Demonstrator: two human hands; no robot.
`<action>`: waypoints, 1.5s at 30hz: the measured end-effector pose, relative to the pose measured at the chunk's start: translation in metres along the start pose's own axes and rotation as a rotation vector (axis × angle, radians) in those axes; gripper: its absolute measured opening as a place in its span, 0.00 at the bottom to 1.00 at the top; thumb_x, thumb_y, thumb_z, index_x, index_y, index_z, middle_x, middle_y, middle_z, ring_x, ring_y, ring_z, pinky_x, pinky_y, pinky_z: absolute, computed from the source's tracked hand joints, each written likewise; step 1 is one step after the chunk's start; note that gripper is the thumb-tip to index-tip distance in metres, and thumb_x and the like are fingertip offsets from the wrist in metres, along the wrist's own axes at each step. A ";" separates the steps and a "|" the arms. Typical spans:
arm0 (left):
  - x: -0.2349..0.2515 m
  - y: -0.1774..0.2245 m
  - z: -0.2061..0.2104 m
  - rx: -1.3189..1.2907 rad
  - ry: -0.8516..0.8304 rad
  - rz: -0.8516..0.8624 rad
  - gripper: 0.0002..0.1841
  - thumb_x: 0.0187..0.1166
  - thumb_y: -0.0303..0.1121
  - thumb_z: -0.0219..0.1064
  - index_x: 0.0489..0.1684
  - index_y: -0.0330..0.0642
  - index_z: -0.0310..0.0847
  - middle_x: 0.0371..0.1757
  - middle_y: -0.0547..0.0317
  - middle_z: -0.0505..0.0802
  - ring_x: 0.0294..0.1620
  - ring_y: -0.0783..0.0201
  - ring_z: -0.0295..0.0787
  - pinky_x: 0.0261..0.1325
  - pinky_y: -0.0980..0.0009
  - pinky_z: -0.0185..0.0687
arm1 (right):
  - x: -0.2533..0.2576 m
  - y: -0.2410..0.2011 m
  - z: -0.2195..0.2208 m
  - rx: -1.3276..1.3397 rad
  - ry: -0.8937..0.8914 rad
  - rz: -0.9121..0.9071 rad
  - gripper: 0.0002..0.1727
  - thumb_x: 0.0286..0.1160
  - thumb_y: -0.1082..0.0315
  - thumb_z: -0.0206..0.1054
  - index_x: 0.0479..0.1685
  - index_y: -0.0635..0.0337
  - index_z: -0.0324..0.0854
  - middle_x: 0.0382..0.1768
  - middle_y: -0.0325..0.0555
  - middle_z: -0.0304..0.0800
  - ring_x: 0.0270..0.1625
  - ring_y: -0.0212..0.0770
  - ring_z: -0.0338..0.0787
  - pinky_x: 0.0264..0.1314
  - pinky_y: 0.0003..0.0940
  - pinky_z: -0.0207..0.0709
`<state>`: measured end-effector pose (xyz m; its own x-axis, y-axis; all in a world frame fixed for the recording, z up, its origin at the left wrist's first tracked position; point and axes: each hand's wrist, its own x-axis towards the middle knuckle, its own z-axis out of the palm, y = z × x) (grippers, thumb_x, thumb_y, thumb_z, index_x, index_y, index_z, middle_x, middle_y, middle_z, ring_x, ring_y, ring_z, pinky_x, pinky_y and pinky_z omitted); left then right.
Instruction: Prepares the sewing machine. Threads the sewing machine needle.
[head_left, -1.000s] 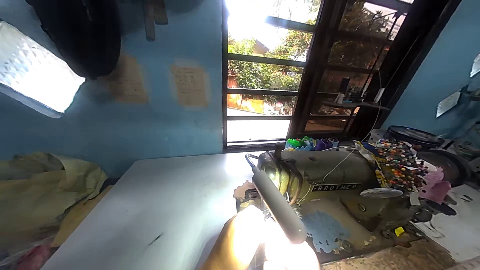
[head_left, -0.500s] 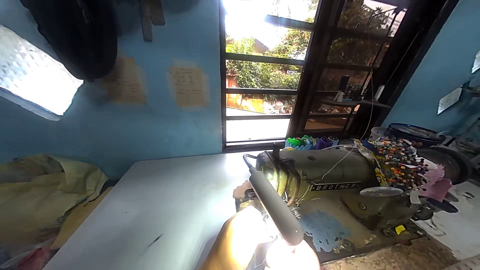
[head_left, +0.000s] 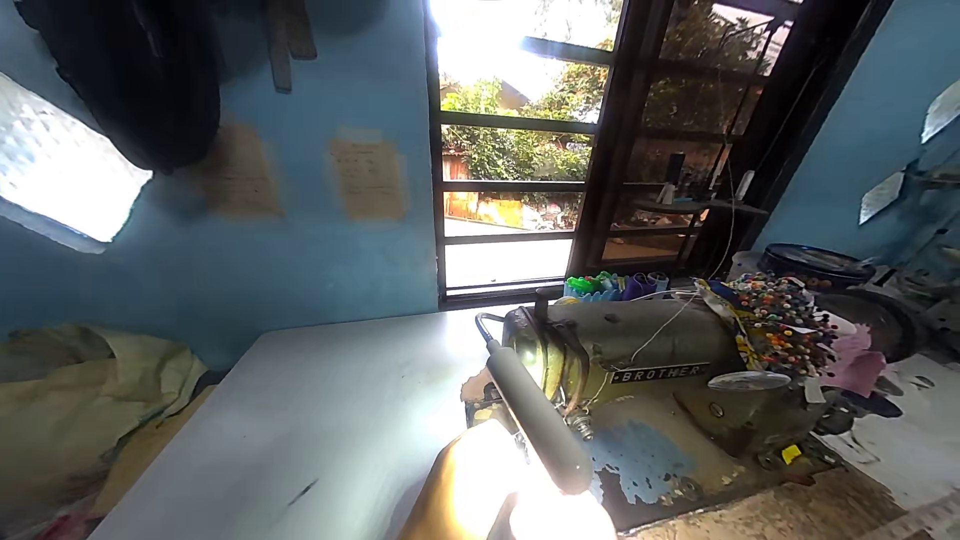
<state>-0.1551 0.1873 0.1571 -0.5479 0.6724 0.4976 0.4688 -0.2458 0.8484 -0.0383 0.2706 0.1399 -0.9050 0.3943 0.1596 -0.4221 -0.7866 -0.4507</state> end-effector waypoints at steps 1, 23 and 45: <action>0.000 0.000 0.000 0.010 0.005 0.010 0.11 0.72 0.27 0.69 0.44 0.27 0.83 0.38 0.61 0.92 0.43 0.85 0.87 0.54 0.86 0.82 | 0.001 0.000 0.001 -0.014 0.021 -0.009 0.23 0.94 0.57 0.42 0.35 0.49 0.81 0.20 0.31 0.82 0.16 0.23 0.80 0.17 0.16 0.73; 0.000 -0.002 0.001 -0.039 -0.005 -0.015 0.08 0.75 0.28 0.68 0.42 0.29 0.84 0.36 0.65 0.92 0.42 0.84 0.87 0.53 0.84 0.84 | 0.006 -0.002 0.004 -0.080 0.098 -0.011 0.25 0.95 0.58 0.37 0.33 0.48 0.79 0.16 0.28 0.78 0.13 0.20 0.75 0.13 0.14 0.67; 0.006 0.007 0.004 -0.139 0.003 -0.104 0.02 0.72 0.22 0.66 0.35 0.35 0.84 0.31 0.72 0.92 0.37 0.85 0.87 0.50 0.85 0.84 | 0.005 -0.009 -0.001 -0.062 0.032 -0.003 0.26 0.96 0.58 0.33 0.37 0.49 0.79 0.17 0.27 0.79 0.13 0.18 0.75 0.14 0.12 0.68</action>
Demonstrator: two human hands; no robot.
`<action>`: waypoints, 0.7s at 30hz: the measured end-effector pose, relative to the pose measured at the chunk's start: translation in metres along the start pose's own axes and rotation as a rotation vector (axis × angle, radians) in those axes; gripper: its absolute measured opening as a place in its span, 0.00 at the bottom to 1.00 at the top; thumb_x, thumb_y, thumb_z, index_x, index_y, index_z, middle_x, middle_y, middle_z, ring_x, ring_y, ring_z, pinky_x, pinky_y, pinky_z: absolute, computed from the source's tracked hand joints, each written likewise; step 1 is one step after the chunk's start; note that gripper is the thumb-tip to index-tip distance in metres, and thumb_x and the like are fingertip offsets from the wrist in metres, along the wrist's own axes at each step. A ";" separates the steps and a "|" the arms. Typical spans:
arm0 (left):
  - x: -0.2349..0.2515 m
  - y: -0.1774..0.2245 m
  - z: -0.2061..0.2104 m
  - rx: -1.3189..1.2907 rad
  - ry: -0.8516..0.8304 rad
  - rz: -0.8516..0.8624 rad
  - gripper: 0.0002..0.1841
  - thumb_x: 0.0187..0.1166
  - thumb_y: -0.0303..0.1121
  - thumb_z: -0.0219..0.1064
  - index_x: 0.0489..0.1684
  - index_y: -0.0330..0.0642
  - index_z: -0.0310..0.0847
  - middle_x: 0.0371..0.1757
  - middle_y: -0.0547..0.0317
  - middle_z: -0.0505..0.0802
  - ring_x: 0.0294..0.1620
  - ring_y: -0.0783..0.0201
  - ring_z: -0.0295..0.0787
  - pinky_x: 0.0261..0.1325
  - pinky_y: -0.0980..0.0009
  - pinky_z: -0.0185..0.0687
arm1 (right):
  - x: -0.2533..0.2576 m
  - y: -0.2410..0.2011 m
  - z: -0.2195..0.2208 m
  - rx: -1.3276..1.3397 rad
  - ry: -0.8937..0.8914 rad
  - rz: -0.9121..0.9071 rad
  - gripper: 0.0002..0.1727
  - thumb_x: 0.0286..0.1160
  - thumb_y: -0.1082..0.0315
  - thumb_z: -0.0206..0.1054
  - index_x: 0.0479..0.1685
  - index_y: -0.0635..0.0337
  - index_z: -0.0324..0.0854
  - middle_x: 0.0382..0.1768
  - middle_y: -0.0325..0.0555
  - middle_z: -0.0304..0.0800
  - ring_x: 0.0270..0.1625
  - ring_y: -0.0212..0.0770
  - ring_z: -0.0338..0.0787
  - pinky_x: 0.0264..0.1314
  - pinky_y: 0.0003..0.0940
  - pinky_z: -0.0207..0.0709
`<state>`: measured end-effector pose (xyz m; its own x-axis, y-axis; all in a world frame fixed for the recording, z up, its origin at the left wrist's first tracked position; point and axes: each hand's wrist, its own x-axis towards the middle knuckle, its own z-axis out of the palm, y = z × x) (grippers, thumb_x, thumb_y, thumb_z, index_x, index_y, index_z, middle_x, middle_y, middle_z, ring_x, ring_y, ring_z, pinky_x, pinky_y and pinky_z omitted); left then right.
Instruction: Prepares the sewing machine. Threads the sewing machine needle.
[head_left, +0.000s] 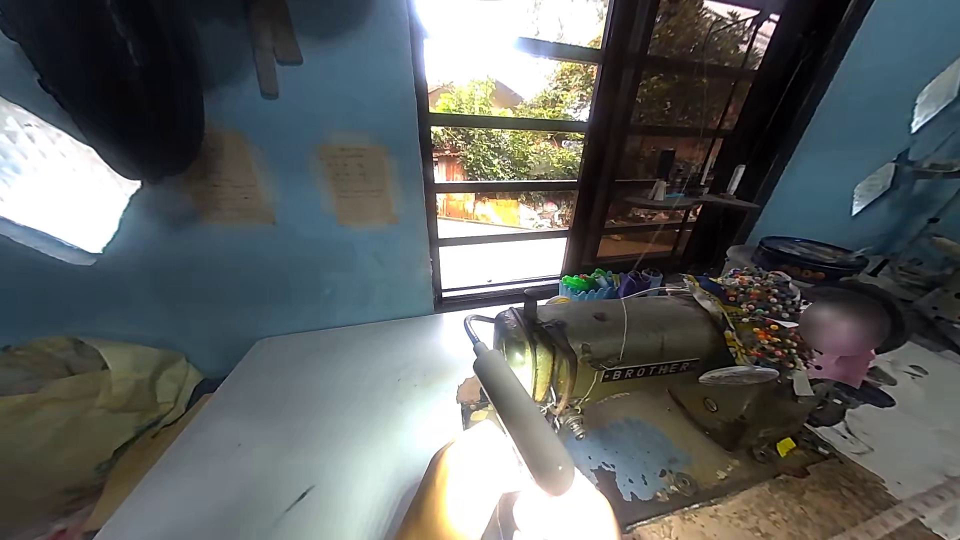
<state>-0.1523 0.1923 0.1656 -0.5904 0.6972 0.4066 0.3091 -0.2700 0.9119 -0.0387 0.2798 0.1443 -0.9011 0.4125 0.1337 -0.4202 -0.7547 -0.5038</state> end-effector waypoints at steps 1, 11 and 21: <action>-0.001 -0.004 -0.001 0.008 -0.001 0.023 0.03 0.74 0.23 0.66 0.37 0.33 0.84 0.32 0.70 0.91 0.37 0.84 0.87 0.50 0.84 0.84 | 0.001 -0.001 0.002 0.000 0.018 0.008 0.27 0.95 0.58 0.32 0.36 0.50 0.78 0.16 0.28 0.79 0.13 0.19 0.75 0.13 0.12 0.68; -0.001 -0.005 -0.001 0.012 0.015 0.010 0.02 0.72 0.22 0.66 0.36 0.35 0.83 0.31 0.72 0.91 0.36 0.85 0.87 0.47 0.84 0.85 | -0.002 0.001 -0.001 -0.032 0.007 -0.004 0.26 0.96 0.58 0.34 0.36 0.48 0.79 0.17 0.25 0.79 0.14 0.18 0.76 0.16 0.11 0.69; -0.002 -0.006 -0.003 0.017 -0.003 0.021 0.03 0.72 0.23 0.66 0.38 0.32 0.83 0.33 0.70 0.92 0.39 0.84 0.88 0.52 0.83 0.85 | -0.004 -0.002 0.000 -0.057 0.053 0.010 0.27 0.96 0.58 0.34 0.35 0.49 0.79 0.17 0.26 0.79 0.13 0.19 0.75 0.15 0.13 0.69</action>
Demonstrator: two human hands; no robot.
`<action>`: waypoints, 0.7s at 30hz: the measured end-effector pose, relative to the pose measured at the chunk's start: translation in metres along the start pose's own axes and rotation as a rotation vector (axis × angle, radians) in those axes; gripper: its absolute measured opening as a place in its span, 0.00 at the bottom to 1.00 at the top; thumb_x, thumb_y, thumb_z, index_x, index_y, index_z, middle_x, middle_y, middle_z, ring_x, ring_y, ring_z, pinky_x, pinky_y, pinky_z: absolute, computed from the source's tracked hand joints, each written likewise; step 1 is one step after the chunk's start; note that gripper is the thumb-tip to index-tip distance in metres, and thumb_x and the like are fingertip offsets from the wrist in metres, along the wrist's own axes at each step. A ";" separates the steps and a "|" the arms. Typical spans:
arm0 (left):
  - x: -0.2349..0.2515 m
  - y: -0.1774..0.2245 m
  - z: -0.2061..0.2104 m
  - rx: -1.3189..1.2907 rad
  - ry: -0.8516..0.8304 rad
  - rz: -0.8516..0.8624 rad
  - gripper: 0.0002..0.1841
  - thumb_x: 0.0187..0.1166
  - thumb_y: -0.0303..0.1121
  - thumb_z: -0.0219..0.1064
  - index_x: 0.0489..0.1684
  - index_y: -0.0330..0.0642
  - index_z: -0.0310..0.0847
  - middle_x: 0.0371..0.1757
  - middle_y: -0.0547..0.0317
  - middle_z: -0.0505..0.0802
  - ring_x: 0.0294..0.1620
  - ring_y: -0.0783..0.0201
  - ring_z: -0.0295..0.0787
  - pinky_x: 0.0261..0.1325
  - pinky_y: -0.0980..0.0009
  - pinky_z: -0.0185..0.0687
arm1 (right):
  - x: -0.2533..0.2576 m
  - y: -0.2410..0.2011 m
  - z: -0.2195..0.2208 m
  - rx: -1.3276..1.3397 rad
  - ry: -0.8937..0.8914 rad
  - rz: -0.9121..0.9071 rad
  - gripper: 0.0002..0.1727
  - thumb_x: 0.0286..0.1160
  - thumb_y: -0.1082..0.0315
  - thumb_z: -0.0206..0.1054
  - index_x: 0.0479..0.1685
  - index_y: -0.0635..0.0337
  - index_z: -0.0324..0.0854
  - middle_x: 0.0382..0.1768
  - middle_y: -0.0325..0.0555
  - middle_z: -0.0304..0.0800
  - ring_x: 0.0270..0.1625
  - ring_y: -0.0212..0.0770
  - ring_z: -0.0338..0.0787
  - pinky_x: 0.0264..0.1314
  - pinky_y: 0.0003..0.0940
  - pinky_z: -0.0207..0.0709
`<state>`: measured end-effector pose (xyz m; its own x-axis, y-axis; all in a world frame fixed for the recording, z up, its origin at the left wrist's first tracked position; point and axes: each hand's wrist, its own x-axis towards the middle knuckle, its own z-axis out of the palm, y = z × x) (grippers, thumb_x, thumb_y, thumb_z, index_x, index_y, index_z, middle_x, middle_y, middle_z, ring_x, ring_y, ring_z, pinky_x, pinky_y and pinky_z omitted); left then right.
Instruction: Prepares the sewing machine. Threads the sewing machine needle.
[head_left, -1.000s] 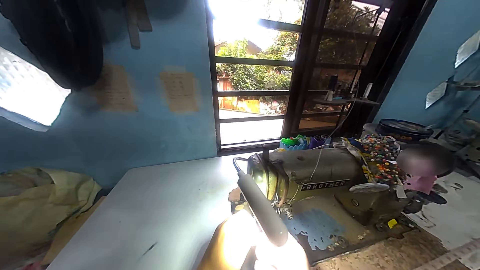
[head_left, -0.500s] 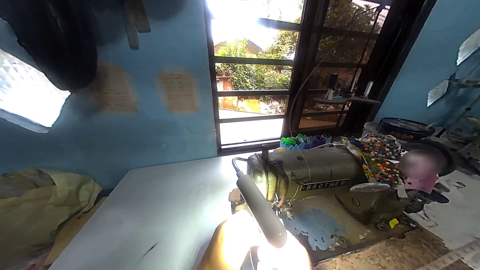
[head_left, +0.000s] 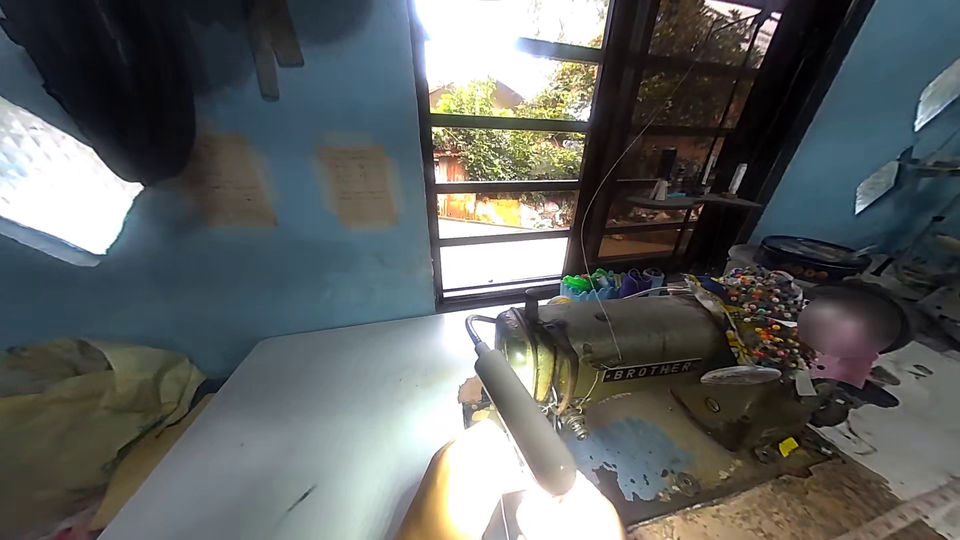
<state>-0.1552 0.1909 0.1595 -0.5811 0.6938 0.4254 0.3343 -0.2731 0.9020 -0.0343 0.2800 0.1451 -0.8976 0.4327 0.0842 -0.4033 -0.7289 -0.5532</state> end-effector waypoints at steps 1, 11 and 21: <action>-0.001 -0.001 0.000 0.020 0.005 0.013 0.04 0.73 0.24 0.67 0.39 0.31 0.83 0.34 0.69 0.93 0.39 0.84 0.89 0.53 0.82 0.85 | 0.000 0.001 -0.001 0.010 -0.007 0.000 0.26 0.96 0.58 0.33 0.36 0.49 0.79 0.17 0.26 0.79 0.13 0.19 0.75 0.15 0.13 0.68; -0.001 -0.010 -0.003 0.085 -0.024 0.069 0.07 0.74 0.27 0.66 0.41 0.32 0.84 0.33 0.66 0.91 0.37 0.81 0.88 0.49 0.81 0.86 | 0.004 0.001 0.001 -0.029 0.031 -0.002 0.26 0.95 0.61 0.33 0.36 0.50 0.78 0.17 0.26 0.78 0.13 0.18 0.74 0.14 0.11 0.66; -0.002 -0.002 -0.001 0.057 -0.013 -0.005 0.07 0.73 0.25 0.67 0.42 0.31 0.84 0.34 0.67 0.91 0.38 0.82 0.88 0.50 0.82 0.85 | 0.002 -0.001 0.008 -0.084 0.084 -0.007 0.26 0.94 0.64 0.32 0.35 0.50 0.79 0.18 0.27 0.81 0.14 0.18 0.75 0.15 0.12 0.66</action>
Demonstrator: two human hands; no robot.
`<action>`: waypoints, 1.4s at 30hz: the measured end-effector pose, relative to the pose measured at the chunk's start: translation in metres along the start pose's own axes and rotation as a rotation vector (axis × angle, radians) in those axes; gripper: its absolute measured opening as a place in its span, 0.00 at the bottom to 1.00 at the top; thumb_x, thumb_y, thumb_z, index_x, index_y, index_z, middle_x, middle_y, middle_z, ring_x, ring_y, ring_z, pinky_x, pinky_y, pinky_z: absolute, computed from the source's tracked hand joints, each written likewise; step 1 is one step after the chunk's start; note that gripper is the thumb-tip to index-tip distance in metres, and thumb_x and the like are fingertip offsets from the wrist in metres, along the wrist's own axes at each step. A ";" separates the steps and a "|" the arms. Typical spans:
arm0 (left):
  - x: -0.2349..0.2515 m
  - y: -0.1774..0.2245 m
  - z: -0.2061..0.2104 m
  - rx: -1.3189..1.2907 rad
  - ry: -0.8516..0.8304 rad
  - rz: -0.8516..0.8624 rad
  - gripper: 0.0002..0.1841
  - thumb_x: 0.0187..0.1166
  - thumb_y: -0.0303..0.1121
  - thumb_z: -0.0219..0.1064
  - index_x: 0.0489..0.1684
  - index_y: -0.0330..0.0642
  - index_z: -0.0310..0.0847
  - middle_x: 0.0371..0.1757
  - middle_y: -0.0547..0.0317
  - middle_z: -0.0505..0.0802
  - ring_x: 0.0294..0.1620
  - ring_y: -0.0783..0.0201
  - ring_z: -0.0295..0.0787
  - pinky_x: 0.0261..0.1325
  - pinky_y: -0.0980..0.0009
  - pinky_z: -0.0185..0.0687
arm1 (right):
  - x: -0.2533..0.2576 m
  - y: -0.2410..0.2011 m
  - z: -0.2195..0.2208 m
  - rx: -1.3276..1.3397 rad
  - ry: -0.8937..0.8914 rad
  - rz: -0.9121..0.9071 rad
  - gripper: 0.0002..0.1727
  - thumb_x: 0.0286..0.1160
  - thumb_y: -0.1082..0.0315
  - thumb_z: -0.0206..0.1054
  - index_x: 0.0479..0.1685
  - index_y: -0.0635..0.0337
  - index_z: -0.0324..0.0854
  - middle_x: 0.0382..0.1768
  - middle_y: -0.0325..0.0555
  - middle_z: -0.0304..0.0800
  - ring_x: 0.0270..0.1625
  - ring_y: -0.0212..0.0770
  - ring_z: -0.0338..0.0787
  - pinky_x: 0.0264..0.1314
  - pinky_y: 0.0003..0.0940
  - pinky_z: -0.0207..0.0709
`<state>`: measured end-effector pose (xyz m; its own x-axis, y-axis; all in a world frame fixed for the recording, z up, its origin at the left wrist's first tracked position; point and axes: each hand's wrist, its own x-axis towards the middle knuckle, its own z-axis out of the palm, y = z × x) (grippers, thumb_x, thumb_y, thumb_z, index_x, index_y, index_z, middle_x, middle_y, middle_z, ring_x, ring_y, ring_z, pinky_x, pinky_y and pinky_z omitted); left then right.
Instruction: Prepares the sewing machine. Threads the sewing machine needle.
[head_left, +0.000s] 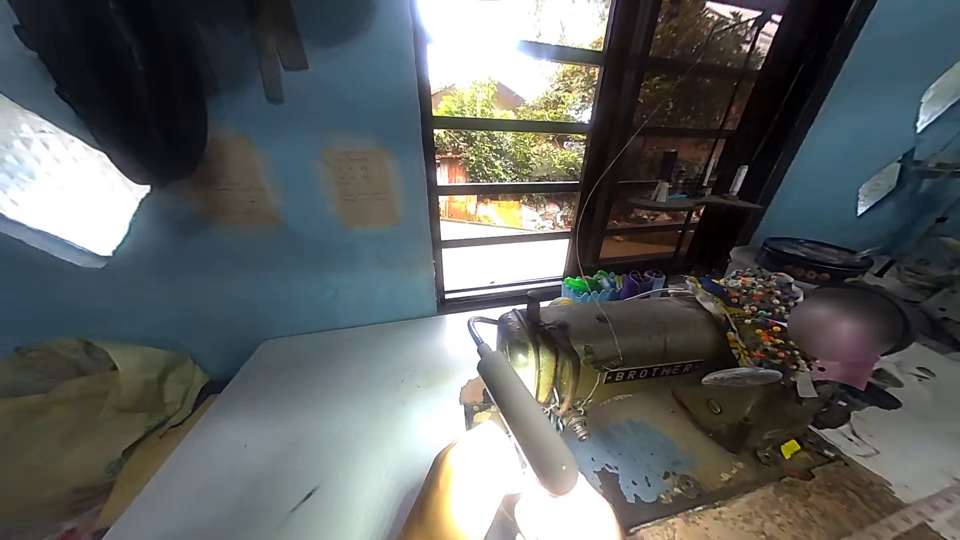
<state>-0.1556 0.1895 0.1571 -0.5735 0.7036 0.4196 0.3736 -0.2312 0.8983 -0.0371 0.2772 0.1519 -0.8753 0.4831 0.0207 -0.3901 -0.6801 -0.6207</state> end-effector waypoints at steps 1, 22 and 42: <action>0.000 -0.003 -0.001 0.012 -0.009 0.024 0.07 0.74 0.26 0.67 0.42 0.30 0.84 0.34 0.66 0.91 0.38 0.82 0.88 0.50 0.82 0.85 | 0.001 0.002 -0.003 0.026 -0.005 0.005 0.26 0.94 0.63 0.32 0.36 0.50 0.78 0.18 0.27 0.81 0.14 0.18 0.75 0.15 0.12 0.67; 0.002 0.004 0.002 0.024 0.022 -0.007 0.06 0.71 0.27 0.69 0.39 0.33 0.84 0.33 0.69 0.92 0.38 0.86 0.87 0.50 0.85 0.83 | -0.010 0.014 0.009 0.342 -0.156 0.021 0.26 0.94 0.53 0.40 0.28 0.48 0.77 0.16 0.29 0.79 0.15 0.23 0.80 0.16 0.15 0.72; 0.003 -0.020 -0.003 0.171 0.002 0.189 0.11 0.72 0.34 0.71 0.43 0.35 0.87 0.38 0.60 0.94 0.45 0.79 0.90 0.54 0.81 0.85 | -0.008 0.021 -0.003 0.356 -0.040 0.086 0.22 0.89 0.60 0.47 0.25 0.50 0.80 0.15 0.31 0.77 0.14 0.23 0.76 0.16 0.17 0.71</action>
<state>-0.1673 0.1939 0.1412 -0.4829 0.6576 0.5783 0.5922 -0.2412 0.7688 -0.0380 0.2608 0.1363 -0.9172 0.3981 0.0155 -0.3829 -0.8702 -0.3102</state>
